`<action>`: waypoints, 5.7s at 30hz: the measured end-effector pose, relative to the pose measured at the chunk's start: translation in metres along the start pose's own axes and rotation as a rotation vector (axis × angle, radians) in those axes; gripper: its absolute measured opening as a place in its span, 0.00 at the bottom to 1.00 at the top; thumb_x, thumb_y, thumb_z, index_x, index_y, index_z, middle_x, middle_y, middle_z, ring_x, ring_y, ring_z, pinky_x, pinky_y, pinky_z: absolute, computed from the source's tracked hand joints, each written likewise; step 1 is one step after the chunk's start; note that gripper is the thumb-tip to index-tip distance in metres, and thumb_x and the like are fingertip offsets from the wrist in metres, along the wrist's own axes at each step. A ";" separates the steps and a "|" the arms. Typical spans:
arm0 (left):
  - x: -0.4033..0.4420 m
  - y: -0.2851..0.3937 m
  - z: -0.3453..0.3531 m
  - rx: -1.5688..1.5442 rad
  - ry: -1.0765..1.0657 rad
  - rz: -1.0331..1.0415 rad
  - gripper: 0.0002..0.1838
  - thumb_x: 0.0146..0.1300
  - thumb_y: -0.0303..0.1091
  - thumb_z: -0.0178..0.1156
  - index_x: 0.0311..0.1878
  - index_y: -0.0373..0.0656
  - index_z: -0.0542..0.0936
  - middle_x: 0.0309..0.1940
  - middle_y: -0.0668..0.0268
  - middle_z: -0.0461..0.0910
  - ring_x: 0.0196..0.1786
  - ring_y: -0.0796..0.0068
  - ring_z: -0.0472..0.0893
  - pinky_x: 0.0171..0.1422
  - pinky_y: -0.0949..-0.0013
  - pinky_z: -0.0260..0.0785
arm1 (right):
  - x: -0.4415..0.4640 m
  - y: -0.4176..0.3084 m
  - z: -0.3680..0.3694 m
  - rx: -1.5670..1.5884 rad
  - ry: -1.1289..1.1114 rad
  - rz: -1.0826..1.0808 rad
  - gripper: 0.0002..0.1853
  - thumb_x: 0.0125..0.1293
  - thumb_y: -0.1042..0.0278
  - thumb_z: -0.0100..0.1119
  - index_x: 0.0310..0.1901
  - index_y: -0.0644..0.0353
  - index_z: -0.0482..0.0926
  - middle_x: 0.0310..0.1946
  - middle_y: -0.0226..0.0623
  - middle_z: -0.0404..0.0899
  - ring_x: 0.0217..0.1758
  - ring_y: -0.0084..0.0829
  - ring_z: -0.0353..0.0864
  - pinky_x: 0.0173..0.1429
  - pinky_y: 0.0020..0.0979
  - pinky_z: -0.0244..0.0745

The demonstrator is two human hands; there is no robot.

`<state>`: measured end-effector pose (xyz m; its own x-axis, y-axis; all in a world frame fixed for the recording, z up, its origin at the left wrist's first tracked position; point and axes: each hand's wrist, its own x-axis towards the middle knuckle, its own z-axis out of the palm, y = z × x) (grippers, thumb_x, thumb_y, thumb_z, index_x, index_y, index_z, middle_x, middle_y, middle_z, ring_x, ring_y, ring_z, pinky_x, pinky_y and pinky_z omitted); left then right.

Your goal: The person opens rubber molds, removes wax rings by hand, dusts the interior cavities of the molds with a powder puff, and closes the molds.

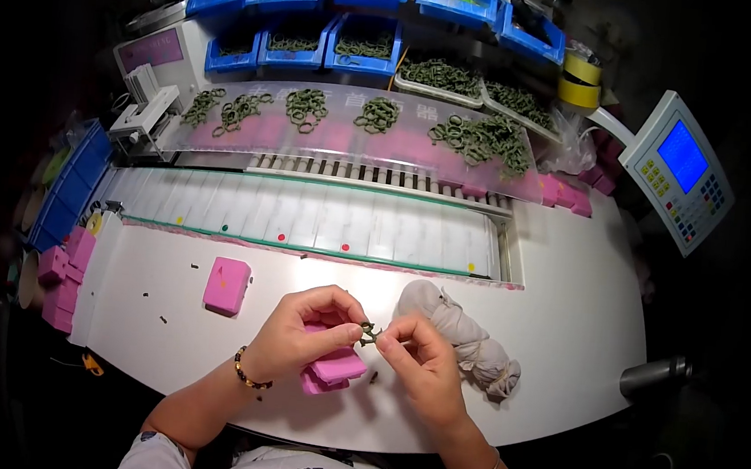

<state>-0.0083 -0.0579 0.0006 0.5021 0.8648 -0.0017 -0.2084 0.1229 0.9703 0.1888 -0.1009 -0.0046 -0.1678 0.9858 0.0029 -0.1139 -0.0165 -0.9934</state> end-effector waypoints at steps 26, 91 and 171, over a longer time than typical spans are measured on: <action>-0.001 -0.006 0.002 0.089 -0.061 0.018 0.06 0.65 0.27 0.62 0.42 0.37 0.77 0.34 0.71 0.79 0.37 0.86 0.78 0.43 0.79 0.71 | -0.006 0.006 0.009 -0.117 0.109 -0.064 0.06 0.65 0.76 0.64 0.42 0.63 0.77 0.37 0.28 0.78 0.37 0.15 0.75 0.41 0.18 0.71; 0.005 -0.010 -0.008 -0.209 0.084 -0.169 0.05 0.66 0.26 0.60 0.42 0.36 0.76 0.33 0.68 0.78 0.34 0.80 0.81 0.41 0.77 0.74 | 0.049 -0.030 -0.063 -1.434 -0.094 -0.762 0.17 0.51 0.76 0.63 0.45 0.64 0.80 0.35 0.38 0.75 0.37 0.38 0.79 0.39 0.35 0.78; 0.035 -0.027 0.007 -0.605 0.259 -0.159 0.15 0.77 0.46 0.41 0.47 0.45 0.69 0.31 0.62 0.73 0.30 0.64 0.79 0.33 0.57 0.78 | 0.012 -0.076 -0.049 -1.409 0.214 -0.821 0.33 0.50 0.79 0.65 0.62 0.51 0.77 0.60 0.46 0.75 0.48 0.44 0.80 0.49 0.39 0.77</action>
<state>0.0212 -0.0344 -0.0238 0.3633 0.8934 -0.2642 -0.6200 0.4435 0.6472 0.2433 -0.0793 0.0648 -0.3725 0.6591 0.6533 0.8478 0.5281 -0.0494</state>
